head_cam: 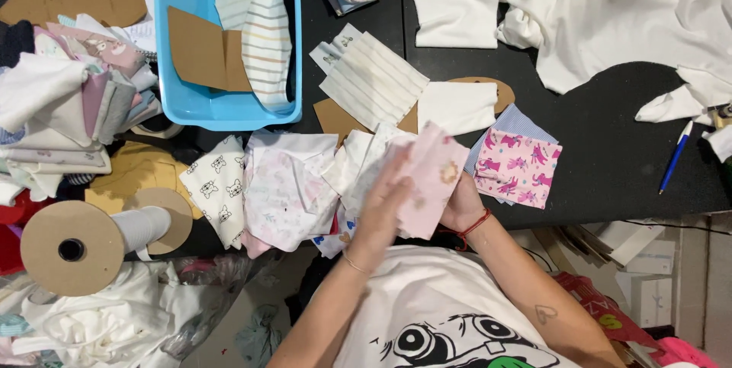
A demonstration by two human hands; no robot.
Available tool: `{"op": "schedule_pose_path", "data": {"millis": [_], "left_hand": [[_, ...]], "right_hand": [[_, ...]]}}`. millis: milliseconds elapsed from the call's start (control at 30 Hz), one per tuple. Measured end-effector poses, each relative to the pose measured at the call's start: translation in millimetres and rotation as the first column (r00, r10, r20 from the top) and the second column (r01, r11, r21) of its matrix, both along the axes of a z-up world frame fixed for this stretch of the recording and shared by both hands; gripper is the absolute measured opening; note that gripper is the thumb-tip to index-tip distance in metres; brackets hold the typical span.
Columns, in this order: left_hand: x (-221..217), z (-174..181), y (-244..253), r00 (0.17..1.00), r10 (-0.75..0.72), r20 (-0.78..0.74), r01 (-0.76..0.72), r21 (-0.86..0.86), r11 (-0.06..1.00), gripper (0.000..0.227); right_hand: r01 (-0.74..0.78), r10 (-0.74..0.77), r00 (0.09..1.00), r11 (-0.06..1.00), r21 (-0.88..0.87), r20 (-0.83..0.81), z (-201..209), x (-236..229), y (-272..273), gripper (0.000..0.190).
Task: Sorting and organizing fabric scraps and garments on a work table, followed by marking and cutting fabric
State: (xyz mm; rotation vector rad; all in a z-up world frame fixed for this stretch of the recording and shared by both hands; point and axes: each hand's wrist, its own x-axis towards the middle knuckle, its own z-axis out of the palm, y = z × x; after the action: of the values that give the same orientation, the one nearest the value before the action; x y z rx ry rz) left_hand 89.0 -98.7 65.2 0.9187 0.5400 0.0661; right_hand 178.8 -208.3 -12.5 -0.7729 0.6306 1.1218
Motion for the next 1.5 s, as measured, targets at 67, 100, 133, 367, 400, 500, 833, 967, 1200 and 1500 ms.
{"op": "schedule_pose_path", "data": {"millis": [67, 100, 133, 367, 400, 500, 833, 967, 1200, 1500], "left_hand": [[-2, 2, 15, 0.997, 0.015, -0.07, -0.008, 0.108, 0.994, 0.051], [-4, 3, 22, 0.99, 0.039, -0.137, -0.009, 0.214, 0.977, 0.054], [-6, -5, 24, 0.99, 0.037, -0.137, -0.007, 0.214, 0.977, 0.054], [-18, -17, 30, 0.968, 0.249, 0.032, -0.249, 0.02, 0.968, 0.05], [-19, -15, 32, 0.946, 0.306, 0.107, -0.302, -0.045, 0.952, 0.049], [-28, 29, 42, 0.908, 0.375, 0.184, -0.369, -0.067, 0.927, 0.046], [0, 46, 12, 0.888, 0.124, 0.443, -0.121, -0.034, 0.992, 0.046], [4, 33, -12, 0.927, 0.051, 0.372, -0.067, 0.032, 0.997, 0.041], [11, 16, -21, 0.946, 0.012, 0.324, -0.06, 0.138, 0.989, 0.039], [20, 56, 2, 0.898, -0.072, 0.435, -0.05, 0.263, 0.963, 0.039]], "right_hand": [[0.018, -0.018, 1.0, 1.0, -0.007, 0.001, 1, 1, 1, 0.037], [0.035, -0.035, 0.999, 0.999, -0.014, 0.001, 1, 1, 1, 0.037], [0.037, -0.037, 0.999, 0.999, -0.014, 0.001, -4, 2, 0, 0.037], [-0.018, 0.02, 0.997, 1.0, 0.023, -0.068, -9, 6, -3, 0.038], [-0.03, 0.032, 0.997, 0.999, 0.031, -0.074, -2, 6, -1, 0.037], [-0.054, 0.054, 0.998, 0.999, 0.007, -0.015, 40, 2, 14, 0.036], [0.095, -0.095, 0.995, 0.995, -0.001, -0.009, -31, 11, -8, 0.037], [0.056, -0.055, 0.998, 0.997, 0.044, -0.042, -47, -11, 0, 0.037], [0.04, -0.034, 0.998, 0.994, 0.105, -0.054, -64, -13, -11, 0.037], [0.056, -0.053, 0.998, 0.982, 0.182, -0.019, -65, 0, -25, 0.038]]}}
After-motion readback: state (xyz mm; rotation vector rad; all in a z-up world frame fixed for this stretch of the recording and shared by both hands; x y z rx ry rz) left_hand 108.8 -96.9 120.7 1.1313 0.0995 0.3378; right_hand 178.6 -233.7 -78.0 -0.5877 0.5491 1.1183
